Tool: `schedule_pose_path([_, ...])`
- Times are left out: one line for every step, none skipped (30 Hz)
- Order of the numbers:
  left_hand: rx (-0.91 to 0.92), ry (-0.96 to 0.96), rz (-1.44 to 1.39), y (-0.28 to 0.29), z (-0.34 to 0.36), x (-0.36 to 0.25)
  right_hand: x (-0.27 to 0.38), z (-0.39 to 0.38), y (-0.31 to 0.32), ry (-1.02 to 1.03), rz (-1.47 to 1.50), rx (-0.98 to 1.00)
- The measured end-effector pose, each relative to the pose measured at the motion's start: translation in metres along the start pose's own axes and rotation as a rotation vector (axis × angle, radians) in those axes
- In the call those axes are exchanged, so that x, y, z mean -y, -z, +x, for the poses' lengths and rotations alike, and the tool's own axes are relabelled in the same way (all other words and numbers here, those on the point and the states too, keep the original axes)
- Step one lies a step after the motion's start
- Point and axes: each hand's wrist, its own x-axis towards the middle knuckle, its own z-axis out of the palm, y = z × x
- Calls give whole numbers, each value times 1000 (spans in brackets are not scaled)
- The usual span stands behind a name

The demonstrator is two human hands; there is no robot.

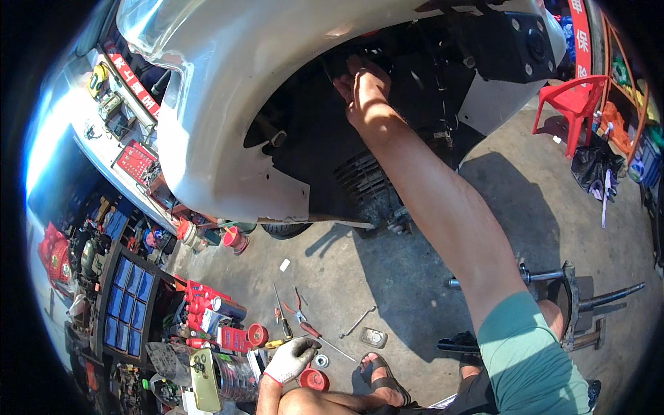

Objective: The person is working on a motorcycle engine, using a wrench to tighten or loosen bolts. They repeatedly reach into the engine compartment, adjust components, and handle small parts on the floor.

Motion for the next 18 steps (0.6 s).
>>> schedule_pose_path([-2, 7, -17, 0, -1, 2, -4, 0, -2, 5, 24, 1])
schedule_pose_path([-3, 13, -35, -1, -2, 4, -7, -1, -4, 10, 47, 2])
schedule_pose_path([-3, 16, -31, 0, -3, 5, -10, -2, -4, 16, 69, 4])
schedule_pose_path([-2, 12, -27, 0, -3, 5, -9, 0, -6, 25, 62, 9])
schedule_pose_path([-2, 9, -23, 0, -3, 5, -9, 2, -8, 34, 54, 16])
schedule_pose_path([-3, 2, -27, 0, -3, 6, -8, 3, -10, 43, 46, 23])
schedule_pose_path([-1, -5, -27, 0, -2, 6, -7, 6, -11, 55, 47, 3])
schedule_pose_path([1, -12, -28, 0, -1, 5, -7, 8, -13, 66, 47, -16])
schedule_pose_path([2, -13, -17, 1, -1, 3, -6, 10, -14, 78, 48, -36])
schedule_pose_path([-1, -13, -11, 1, -1, 2, -7, 9, -16, 60, 62, -58])
schedule_pose_path([-4, -14, -5, 2, -2, 2, -8, 7, -18, 42, 76, -80])
schedule_pose_path([-11, -21, -10, 1, -1, 5, -9, 6, -19, 24, 90, -103])
schedule_pose_path([-17, -27, -17, 0, 0, 9, -9, 5, -20, 29, 94, -97])
schedule_pose_path([-23, -33, -23, -1, 0, 12, -10, 3, -20, 35, 97, -90])
schedule_pose_path([-29, -34, -26, -2, 0, 14, -10, 3, -21, 40, 101, -84])
schedule_pose_path([-33, -37, -29, -2, -1, 13, -9, 2, -22, 36, 112, -97])
schedule_pose_path([-38, -39, -32, -2, -1, 12, -8, 2, -23, 32, 122, -109])
schedule_pose_path([-36, -26, -47, -2, -1, 11, -7, 1, -24, 27, 133, -121])
